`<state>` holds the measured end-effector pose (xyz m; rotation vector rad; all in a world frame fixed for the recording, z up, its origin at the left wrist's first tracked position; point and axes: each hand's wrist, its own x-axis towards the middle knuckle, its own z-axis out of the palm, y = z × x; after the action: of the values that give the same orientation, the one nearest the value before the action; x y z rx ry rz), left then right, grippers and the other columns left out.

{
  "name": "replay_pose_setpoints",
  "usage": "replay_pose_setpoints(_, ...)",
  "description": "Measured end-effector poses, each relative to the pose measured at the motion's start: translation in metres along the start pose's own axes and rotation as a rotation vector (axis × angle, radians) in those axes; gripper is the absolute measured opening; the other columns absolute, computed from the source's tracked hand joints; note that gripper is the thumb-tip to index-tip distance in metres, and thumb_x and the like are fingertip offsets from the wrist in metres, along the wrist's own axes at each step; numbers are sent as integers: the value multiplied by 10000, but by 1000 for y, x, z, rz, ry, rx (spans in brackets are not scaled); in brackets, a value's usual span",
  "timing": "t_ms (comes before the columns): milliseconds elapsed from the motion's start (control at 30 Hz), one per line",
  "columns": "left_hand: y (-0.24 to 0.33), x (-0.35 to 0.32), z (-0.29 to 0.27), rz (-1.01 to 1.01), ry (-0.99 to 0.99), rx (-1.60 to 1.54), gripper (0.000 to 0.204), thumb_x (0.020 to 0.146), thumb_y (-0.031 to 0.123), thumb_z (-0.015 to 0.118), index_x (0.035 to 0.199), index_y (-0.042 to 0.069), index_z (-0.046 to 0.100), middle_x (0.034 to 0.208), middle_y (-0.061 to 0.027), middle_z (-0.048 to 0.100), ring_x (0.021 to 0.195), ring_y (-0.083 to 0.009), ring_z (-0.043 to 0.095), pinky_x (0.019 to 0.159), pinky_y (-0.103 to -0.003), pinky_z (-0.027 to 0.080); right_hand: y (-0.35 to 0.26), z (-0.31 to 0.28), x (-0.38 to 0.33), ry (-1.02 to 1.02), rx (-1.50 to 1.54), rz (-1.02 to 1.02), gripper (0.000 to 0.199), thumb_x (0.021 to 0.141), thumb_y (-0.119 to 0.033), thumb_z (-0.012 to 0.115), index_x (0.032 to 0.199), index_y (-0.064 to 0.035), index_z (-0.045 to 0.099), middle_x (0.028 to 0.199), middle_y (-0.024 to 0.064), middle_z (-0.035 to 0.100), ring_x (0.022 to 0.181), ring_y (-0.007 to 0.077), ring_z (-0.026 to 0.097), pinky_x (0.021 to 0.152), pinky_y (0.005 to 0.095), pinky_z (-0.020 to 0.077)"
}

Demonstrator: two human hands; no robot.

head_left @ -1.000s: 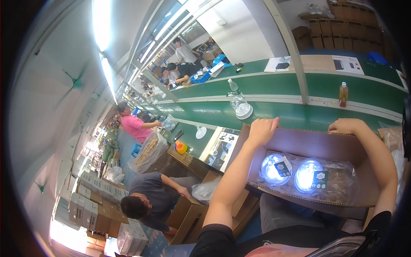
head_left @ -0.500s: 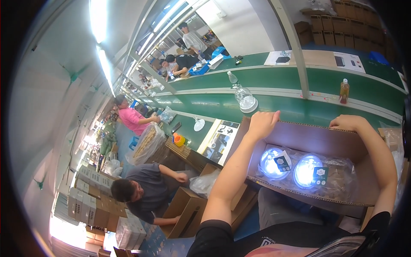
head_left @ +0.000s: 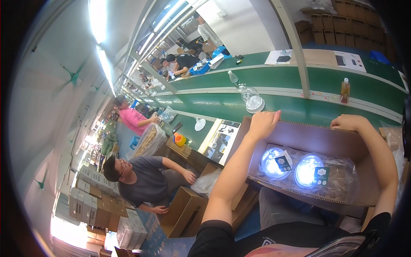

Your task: Packaging light fixtures into cardboard boxes on a factory assembly line.

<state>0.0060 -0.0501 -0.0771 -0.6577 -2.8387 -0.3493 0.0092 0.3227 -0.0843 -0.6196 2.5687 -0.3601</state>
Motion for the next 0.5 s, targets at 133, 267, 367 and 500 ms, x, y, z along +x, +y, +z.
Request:
replay_pose_setpoints(133,-2,1,0,-4,0,5,564,1076,420,344,838,138,771,776,-136,717,779,-377,681,735,-479,523,0,-1,1,-3,-14,-13,448,1010,-427,525,1252,-86,684,1194,167,710,1118,350,659,974,424,515)
replay_pose_setpoints(267,-1,2,0,2,6,3,560,1075,415,347,836,139,771,779,-139,716,782,-378,682,732,-481,525,-3,-2,-1,-2,-15,-2,446,1011,-425,523,1252,-86,684,1193,167,710,1118,350,659,974,425,516)
replay_pose_setpoints(367,-2,2,0,2,0,11,555,1074,410,350,833,140,771,777,-140,715,777,-378,682,731,-483,525,-3,-2,1,-5,-14,-1,447,1009,-426,524,1253,-88,684,1197,163,711,1118,349,660,974,425,516)
replay_pose_setpoints(500,-3,2,1,0,3,22,546,1072,401,354,834,143,772,774,-140,714,771,-379,682,732,-484,525,-2,-2,0,-7,-13,6,451,1007,-430,525,1256,-89,683,1203,158,710,1118,345,660,972,423,518)
